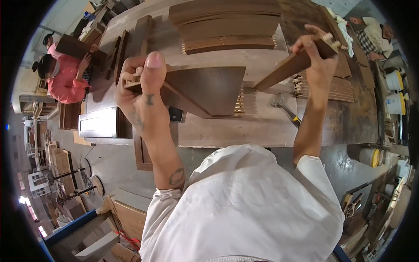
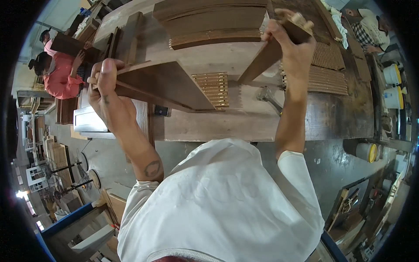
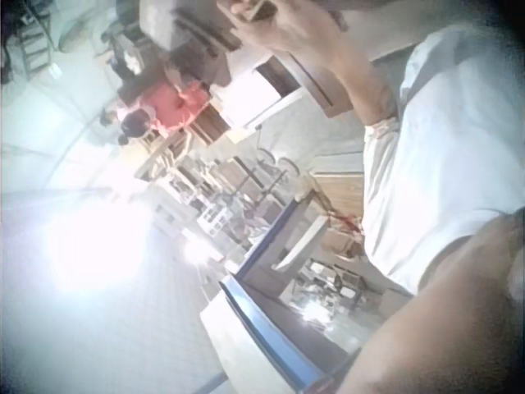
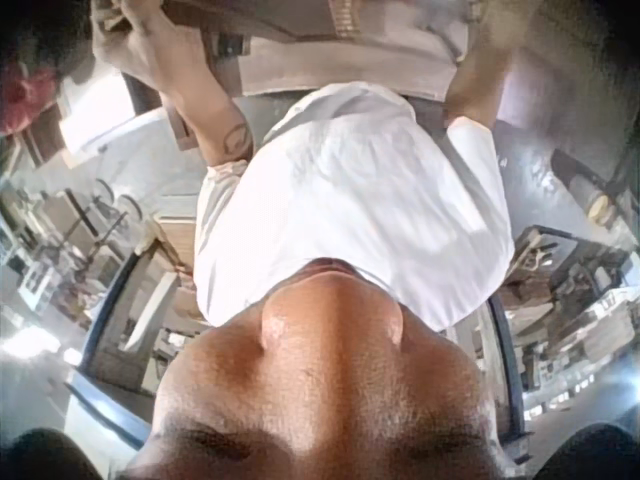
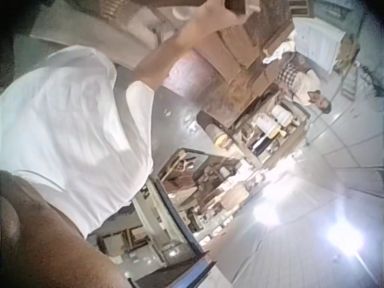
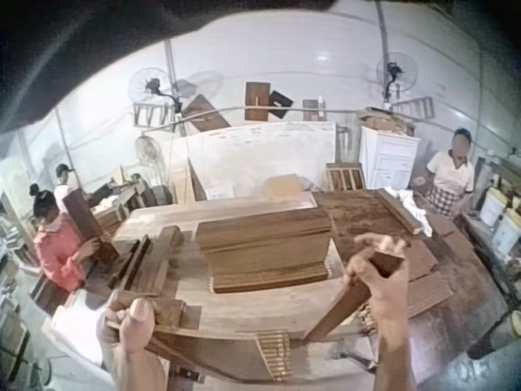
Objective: The person assembles wood furniture panels by hand and using a hammer. The person aligns wood panels with dowels, presses them together, and strikes the joints with a hammer to secure the pieces into a frame structure.
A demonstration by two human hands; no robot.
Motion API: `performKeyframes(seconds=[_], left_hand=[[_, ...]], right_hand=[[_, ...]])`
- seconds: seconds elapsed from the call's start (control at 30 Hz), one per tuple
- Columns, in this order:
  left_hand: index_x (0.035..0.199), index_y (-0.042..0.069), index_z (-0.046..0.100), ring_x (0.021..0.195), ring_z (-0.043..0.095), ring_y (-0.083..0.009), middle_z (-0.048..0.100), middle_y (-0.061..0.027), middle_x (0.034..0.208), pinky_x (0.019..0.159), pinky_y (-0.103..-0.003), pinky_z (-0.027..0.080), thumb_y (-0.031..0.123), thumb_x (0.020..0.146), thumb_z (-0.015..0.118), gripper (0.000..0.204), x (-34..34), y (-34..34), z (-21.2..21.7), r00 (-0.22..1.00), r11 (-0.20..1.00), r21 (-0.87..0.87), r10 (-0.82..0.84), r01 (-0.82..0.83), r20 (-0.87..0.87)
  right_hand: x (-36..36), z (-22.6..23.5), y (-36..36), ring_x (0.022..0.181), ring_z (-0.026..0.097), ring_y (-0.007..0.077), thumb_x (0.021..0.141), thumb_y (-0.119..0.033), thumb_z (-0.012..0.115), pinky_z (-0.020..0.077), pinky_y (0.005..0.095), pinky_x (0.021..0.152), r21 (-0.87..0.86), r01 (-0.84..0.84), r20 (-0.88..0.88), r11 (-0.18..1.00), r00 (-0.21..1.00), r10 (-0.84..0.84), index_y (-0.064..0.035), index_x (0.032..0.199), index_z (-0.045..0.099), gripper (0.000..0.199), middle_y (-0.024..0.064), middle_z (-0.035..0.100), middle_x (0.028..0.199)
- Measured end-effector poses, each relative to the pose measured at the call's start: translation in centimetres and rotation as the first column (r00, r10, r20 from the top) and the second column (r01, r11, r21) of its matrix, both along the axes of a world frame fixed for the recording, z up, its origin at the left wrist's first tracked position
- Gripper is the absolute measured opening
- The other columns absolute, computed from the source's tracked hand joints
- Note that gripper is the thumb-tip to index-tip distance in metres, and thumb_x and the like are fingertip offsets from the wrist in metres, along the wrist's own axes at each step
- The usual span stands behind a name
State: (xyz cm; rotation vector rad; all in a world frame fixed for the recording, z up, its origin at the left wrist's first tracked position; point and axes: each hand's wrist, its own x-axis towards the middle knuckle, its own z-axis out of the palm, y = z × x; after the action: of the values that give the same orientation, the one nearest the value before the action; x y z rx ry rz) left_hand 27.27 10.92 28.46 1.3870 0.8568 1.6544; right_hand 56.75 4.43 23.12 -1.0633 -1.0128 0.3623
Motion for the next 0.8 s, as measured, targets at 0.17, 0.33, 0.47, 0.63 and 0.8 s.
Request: performKeyframes(seconds=[0.17, 0.33, 0.47, 0.63, 0.8], left_hand=[[0.072, 0.002, 0.055, 0.068, 0.034, -0.0038, 0.042, 0.008, 0.07, 0.066, -0.018, 0.027, 0.028, 0.078, 0.077, 0.034, 0.1, 0.4, 0.2, 0.999, 0.999, -0.034, -0.028, 0.027, -0.029], [0.068, 0.003, 0.056, 0.068, 0.04, -0.0026, 0.049, 0.0072, 0.07, 0.066, -0.016, 0.03, 0.03, 0.077, 0.079, 0.036, -0.1, 0.2, 0.7, 0.999, 0.998, -0.052, -0.044, 0.043, -0.025], [0.069, 0.004, 0.058, 0.064, 0.039, -0.0011, 0.05, 0.0079, 0.069, 0.062, -0.015, 0.029, 0.023, 0.077, 0.08, 0.03, -0.2, 1.1, 0.1, 0.99, 0.992, 0.005, -0.129, 0.129, 0.055], [0.073, 0.004, 0.06, 0.068, 0.045, -0.004, 0.054, 0.005, 0.073, 0.067, -0.018, 0.034, 0.024, 0.076, 0.08, 0.028, -0.2, 1.4, -0.3, 0.988, 0.993, -0.001, -0.121, 0.121, 0.096], [0.076, 0.006, 0.062, 0.078, 0.054, -0.0096, 0.061, -0.0003, 0.081, 0.079, -0.023, 0.041, 0.017, 0.075, 0.078, 0.02, -0.4, 2.3, -1.3, 0.986, 0.991, 0.08, -0.117, 0.108, 0.12]], right_hand=[[0.5, 3.2, -5.6, 0.068, 0.053, 0.0175, 0.083, -0.032, 0.073, 0.0473, 0.0361, 0.064, 0.139, -0.073, -0.119, 0.988, 0.989, 0.09, 0.004, 0.113, 0.054, 0.051, 0.0071, 0.057, 0.077], [0.2, 2.3, -5.6, 0.063, 0.053, 0.0194, 0.086, -0.036, 0.068, 0.0471, 0.0408, 0.063, 0.113, -0.029, -0.261, 0.993, 0.964, 0.058, 0.0031, 0.109, 0.053, 0.048, 0.0095, 0.056, 0.074], [-0.3, 0.9, -5.2, 0.063, 0.053, 0.0191, 0.085, -0.038, 0.07, 0.0471, 0.04, 0.064, 0.06, 0.04, -0.308, 0.997, 0.951, -0.02, 0.0018, 0.107, 0.053, 0.049, 0.0085, 0.055, 0.073], [-0.2, 0.5, -5.2, 0.064, 0.054, 0.0195, 0.085, -0.038, 0.069, 0.0477, 0.0406, 0.065, 0.056, 0.037, -0.326, 0.998, 0.945, -0.017, 0.0015, 0.107, 0.052, 0.049, 0.0088, 0.055, 0.076], [-0.2, 0.5, -5.2, 0.065, 0.054, 0.0204, 0.084, -0.039, 0.07, 0.0476, 0.0414, 0.066, 0.043, 0.052, -0.307, 0.998, 0.951, -0.036, 0.0014, 0.107, 0.052, 0.05, 0.0089, 0.055, 0.076]])
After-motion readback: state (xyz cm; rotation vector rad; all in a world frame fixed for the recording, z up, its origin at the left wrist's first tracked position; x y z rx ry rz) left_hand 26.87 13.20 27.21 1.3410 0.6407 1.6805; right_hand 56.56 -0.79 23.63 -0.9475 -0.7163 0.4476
